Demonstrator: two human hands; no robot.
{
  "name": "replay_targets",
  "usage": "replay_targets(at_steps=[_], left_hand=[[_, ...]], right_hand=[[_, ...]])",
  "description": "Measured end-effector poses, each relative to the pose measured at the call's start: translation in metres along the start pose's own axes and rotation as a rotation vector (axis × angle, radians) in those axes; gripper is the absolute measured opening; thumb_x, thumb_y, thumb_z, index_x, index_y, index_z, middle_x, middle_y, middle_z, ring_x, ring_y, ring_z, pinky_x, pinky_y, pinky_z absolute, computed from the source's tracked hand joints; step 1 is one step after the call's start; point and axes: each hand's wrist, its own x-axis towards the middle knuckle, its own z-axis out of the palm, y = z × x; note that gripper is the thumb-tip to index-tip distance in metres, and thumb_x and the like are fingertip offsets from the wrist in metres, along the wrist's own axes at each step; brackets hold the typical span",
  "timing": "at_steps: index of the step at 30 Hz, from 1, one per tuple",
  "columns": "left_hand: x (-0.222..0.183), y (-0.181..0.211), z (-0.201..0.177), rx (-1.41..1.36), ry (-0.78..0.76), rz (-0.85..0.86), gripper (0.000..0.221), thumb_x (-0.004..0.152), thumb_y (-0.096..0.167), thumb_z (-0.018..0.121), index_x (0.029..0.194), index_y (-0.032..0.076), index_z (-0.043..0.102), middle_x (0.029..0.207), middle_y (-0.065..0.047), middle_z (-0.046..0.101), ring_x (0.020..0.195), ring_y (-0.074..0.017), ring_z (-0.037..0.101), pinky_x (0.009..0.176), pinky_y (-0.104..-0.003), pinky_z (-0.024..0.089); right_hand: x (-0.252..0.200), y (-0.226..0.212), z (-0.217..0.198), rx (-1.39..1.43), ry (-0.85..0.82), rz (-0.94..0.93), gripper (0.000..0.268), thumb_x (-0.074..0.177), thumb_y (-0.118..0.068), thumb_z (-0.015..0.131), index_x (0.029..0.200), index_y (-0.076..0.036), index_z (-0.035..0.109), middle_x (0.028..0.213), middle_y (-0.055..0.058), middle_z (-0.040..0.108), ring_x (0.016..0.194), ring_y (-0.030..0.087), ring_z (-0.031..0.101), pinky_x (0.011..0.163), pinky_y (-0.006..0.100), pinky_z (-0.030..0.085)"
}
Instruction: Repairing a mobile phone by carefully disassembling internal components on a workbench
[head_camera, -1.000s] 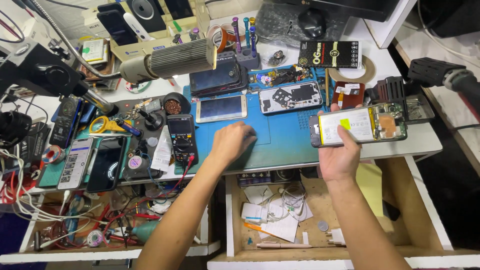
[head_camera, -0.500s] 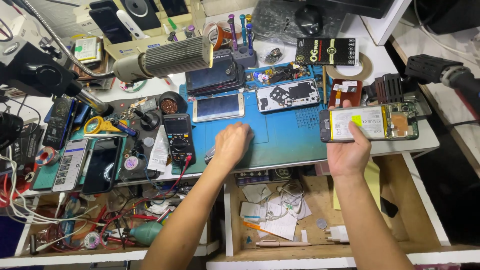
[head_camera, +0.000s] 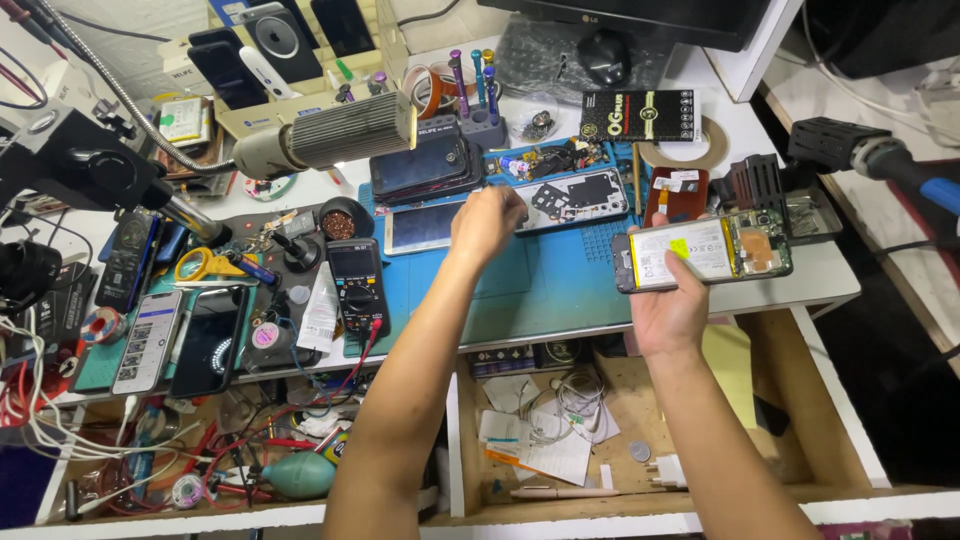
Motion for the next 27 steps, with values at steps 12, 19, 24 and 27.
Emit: replay_targets(at_steps=[12,19,24,27], left_hand=[[-0.075,0.010,-0.059,0.071,-0.194,0.217,0.012,0.090,0.018,0.073,0.099,0.016,0.080,0.093,-0.010,0.080,0.095,-0.0382,0.075,0.084,-0.053,0.060],[-0.118,-0.036,-0.029,0.308,-0.292,0.300,0.013,0.087,0.011,0.072,0.100,0.011,0.076,0.093,-0.014,0.079,0.089,-0.0407,0.075,0.079,-0.054,0.062],[-0.108,-0.043,-0.012,0.325,-0.245,0.264,0.010,0.089,0.021,0.072,0.093,0.014,0.077,0.085,-0.013,0.077,0.083,-0.0404,0.076,0.073,-0.052,0.063],[-0.102,-0.047,-0.001,0.340,-0.210,0.234,0.009,0.087,0.023,0.074,0.089,0.015,0.077,0.081,-0.014,0.076,0.079,-0.0402,0.076,0.069,-0.049,0.064]], right_hand=[[0.006,0.006,-0.009,0.051,-0.015,0.031,0.066,0.107,-0.005,0.041,0.159,-0.032,0.012,0.168,0.013,0.025,0.154,0.043,0.025,0.124,0.066,0.017],[-0.015,0.013,0.028,0.053,0.003,0.104,0.064,0.106,-0.004,0.041,0.157,-0.031,0.014,0.166,0.013,0.029,0.153,0.043,0.025,0.124,0.065,0.015],[-0.016,0.011,0.035,0.030,0.016,0.131,0.066,0.104,-0.005,0.041,0.158,-0.030,0.012,0.164,0.013,0.028,0.152,0.044,0.026,0.123,0.065,0.015],[-0.016,0.009,0.036,0.014,0.035,0.131,0.067,0.104,-0.005,0.041,0.158,-0.030,0.011,0.164,0.013,0.029,0.152,0.043,0.027,0.123,0.065,0.015]])
